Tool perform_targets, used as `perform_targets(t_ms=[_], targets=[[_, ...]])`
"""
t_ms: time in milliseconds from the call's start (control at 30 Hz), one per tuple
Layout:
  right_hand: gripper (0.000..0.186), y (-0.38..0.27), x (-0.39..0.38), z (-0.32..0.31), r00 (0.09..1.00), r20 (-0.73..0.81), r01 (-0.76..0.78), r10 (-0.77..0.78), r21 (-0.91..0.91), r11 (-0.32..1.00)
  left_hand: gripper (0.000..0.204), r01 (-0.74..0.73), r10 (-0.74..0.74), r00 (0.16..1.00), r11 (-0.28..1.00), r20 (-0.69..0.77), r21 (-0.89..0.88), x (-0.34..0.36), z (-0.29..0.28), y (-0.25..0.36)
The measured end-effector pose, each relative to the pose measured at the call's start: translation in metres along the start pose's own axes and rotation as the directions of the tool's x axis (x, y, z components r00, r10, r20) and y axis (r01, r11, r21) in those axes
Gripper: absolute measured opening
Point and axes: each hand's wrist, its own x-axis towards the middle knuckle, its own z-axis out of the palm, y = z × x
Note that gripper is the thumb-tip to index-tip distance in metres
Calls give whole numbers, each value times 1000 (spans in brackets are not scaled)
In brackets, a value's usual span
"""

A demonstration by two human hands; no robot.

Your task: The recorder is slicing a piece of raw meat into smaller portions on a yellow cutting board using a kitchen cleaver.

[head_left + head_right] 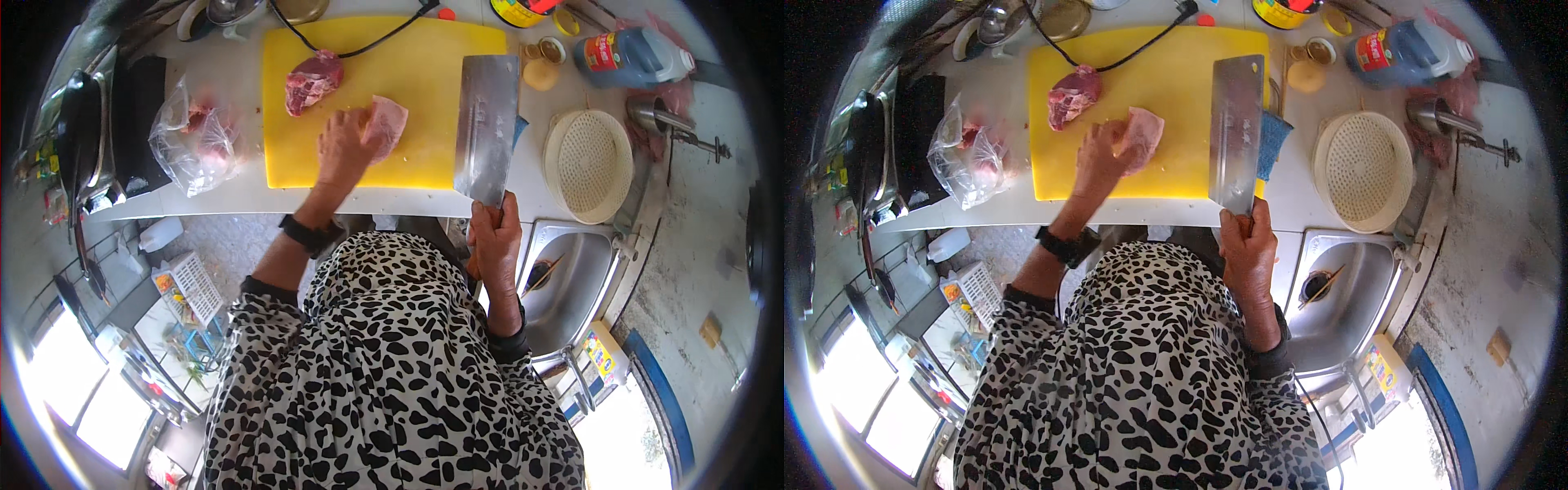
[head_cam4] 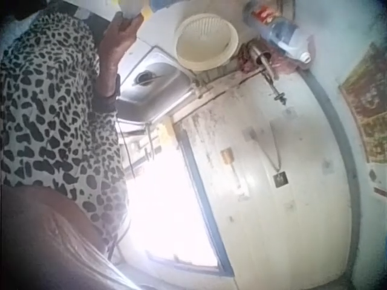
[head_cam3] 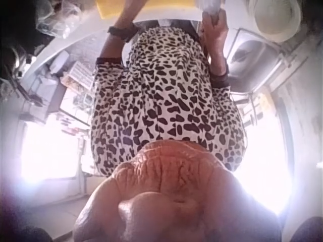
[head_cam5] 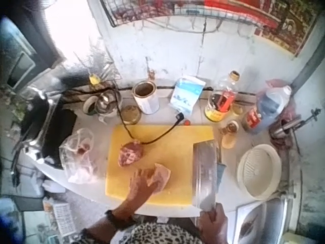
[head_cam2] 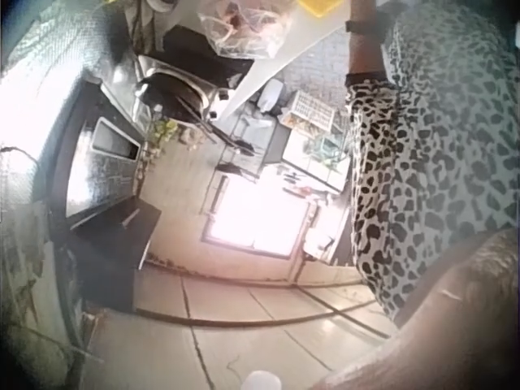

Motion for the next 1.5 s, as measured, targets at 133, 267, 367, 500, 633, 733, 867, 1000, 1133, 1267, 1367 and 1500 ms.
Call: perform_targets(t_ms=[133,267,367,500,633,733,867,1000,1133,1267,1367,1500], targets=[[20,-12,-3,8,999,-37,-30,28,-51,998,43,60,-71,996,981,56,182,3,13,14],[19,0,3,10,999,3,33,-33,-41,999,25,-239,226,971,914,79,327,1,16,39],[22,-4,4,11,993,81,91,-86,-59,994,18,-140,140,988,990,-69,8,-12,10,46],[17,-16,0,15,991,87,105,-97,-95,990,27,189,-139,977,910,159,-370,-19,-38,33],[16,-20,-4,14,986,109,135,-124,-102,985,36,389,-88,917,408,389,-826,-39,-118,-15],[23,-21,-9,14,985,97,158,-146,-136,978,42,348,-244,930,348,274,-870,-54,-212,-33],[22,-21,-24,31,980,12,201,-201,-56,978,50,352,-368,916,554,158,-754,-66,-281,-111],[15,-14,-33,60,976,-129,169,-176,-63,984,45,374,-337,928,846,161,-380,-37,-307,-183],[9,-19,-47,94,961,-170,216,-216,-21,976,39,169,-109,977,919,181,-358,6,-286,-232],[6,-18,-64,117,945,-222,237,-239,-35,971,32,44,-40,995,998,89,-44,50,-262,-253],[4,-17,-86,134,925,-317,196,-209,-71,978,36,-34,29,985,999,-168,-28,51,-269,-215],[11,-8,-105,152,946,-288,156,-150,-3,988,49,-83,92,987,994,-131,70,29,-270,-143]])
